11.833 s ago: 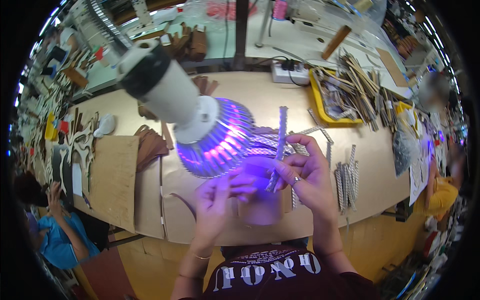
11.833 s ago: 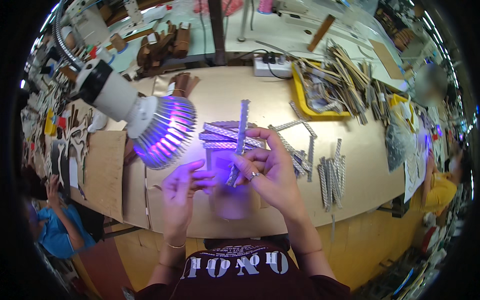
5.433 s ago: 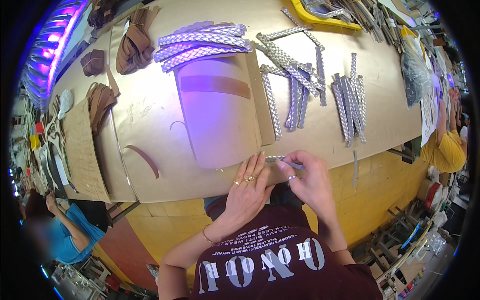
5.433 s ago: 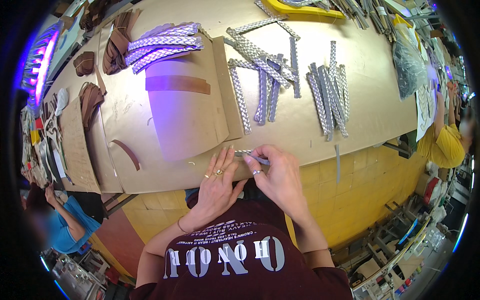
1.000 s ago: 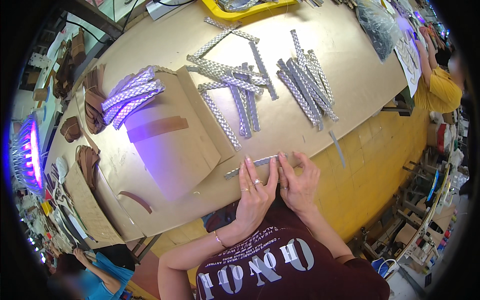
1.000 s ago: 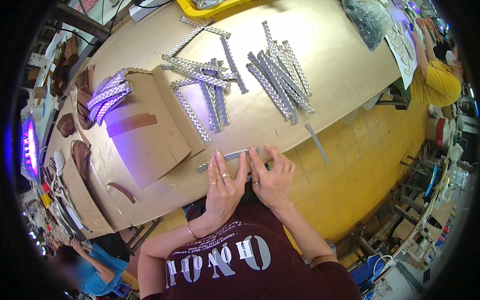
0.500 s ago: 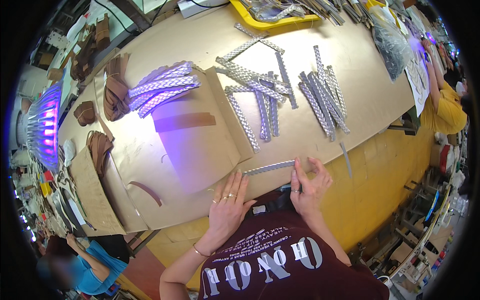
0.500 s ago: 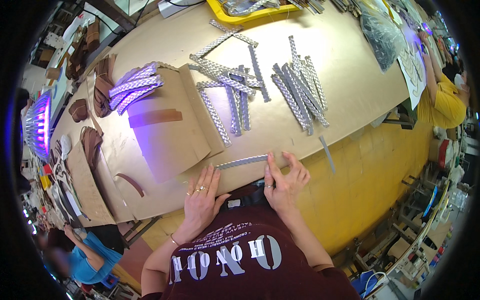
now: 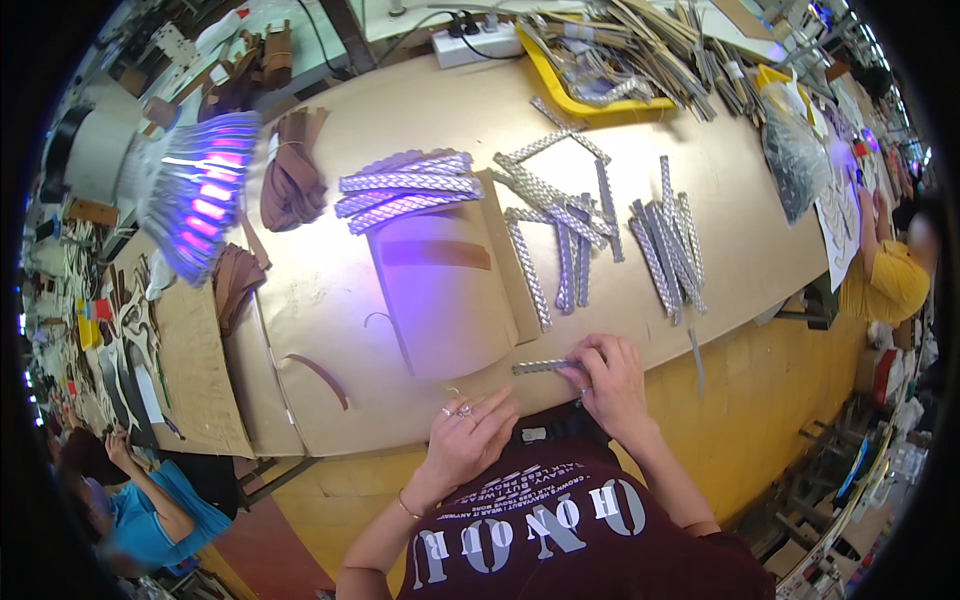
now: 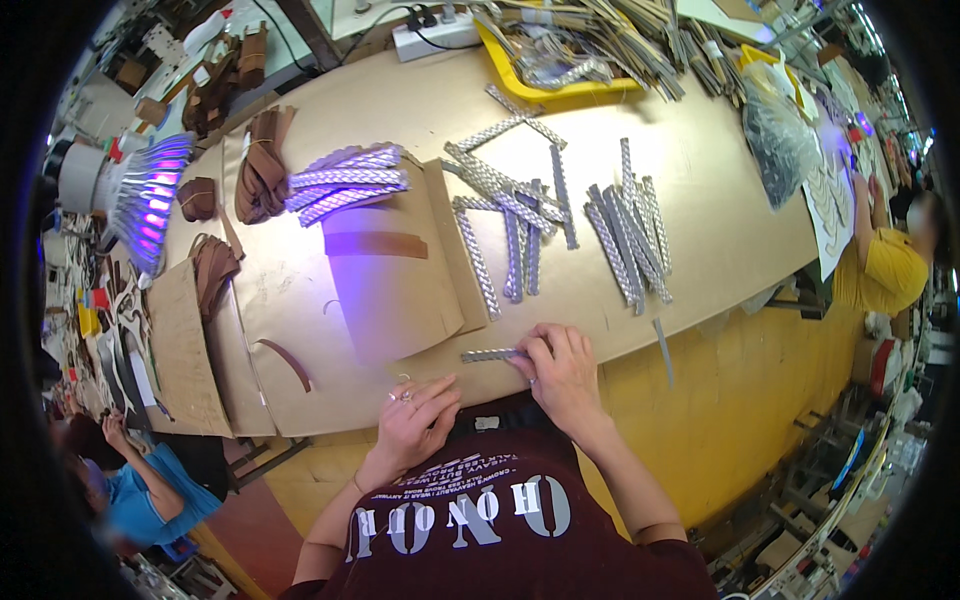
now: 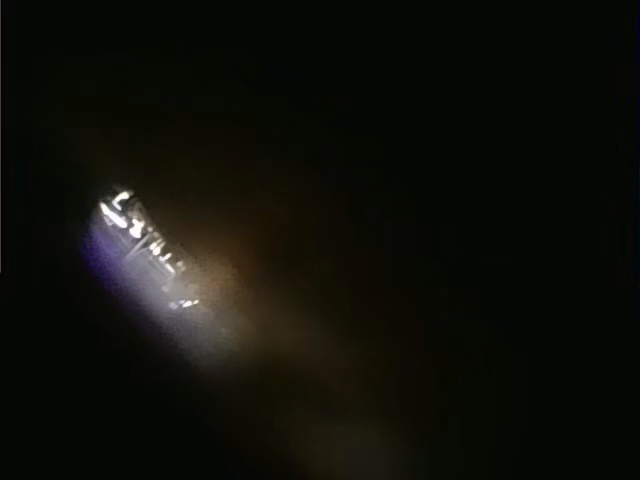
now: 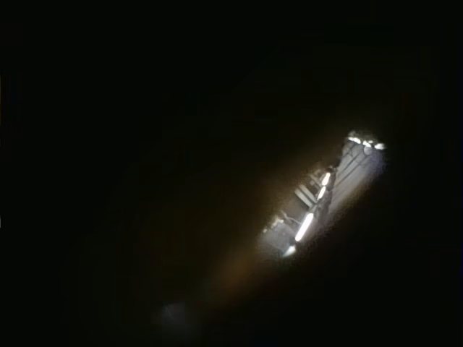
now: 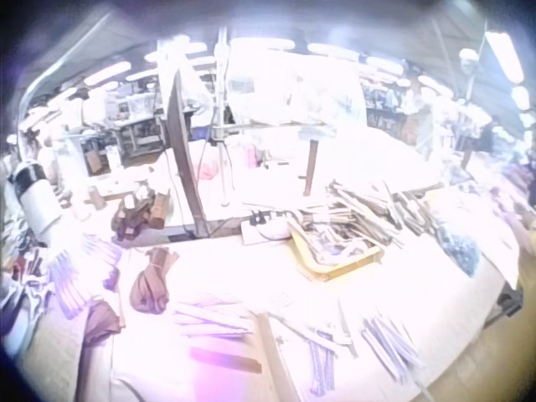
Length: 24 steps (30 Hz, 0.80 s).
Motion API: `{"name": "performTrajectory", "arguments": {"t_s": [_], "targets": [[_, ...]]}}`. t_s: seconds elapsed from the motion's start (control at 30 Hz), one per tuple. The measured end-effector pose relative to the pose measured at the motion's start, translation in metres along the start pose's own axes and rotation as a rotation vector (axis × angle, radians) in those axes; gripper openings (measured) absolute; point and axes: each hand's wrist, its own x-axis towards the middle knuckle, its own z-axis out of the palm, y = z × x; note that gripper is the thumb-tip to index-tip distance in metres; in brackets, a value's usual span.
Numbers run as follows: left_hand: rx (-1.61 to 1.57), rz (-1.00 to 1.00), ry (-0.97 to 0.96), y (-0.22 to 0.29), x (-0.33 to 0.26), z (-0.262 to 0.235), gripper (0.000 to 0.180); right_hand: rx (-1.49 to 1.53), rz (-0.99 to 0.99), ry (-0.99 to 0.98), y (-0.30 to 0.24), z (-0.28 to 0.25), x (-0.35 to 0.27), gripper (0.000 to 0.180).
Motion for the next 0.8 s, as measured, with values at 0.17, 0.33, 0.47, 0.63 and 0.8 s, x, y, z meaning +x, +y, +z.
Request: {"name": "performTrajectory", "arguments": {"t_s": [0.17, 0.33, 0.47, 0.63, 0.8], "targets": [[-0.237, -0.006, 0.07, 0.009, 0.02, -0.034, 0.024, 0.154, -0.045, -0.255, -0.014, -0.038, 0.008, 0.025], [-1.039, -0.448, -0.047, 0.024, 0.047, -0.067, 0.033, 1.271, 0.02, 0.042, -0.048, -0.072, 0.043, 0.033], [-1.328, -0.491, 0.083, 0.014, 0.075, -0.082, 0.04, 1.331, -0.269, 0.074, -0.073, -0.069, 0.093, 0.027], [-1.295, -0.521, 0.34, -0.012, 0.095, -0.102, 0.033, 1.284, -0.379, -0.092, -0.089, -0.055, 0.134, 0.027], [-1.264, -0.605, 0.451, -0.031, 0.106, -0.102, 0.024, 1.253, -0.303, -0.068, -0.088, -0.05, 0.143, 0.034]]}}
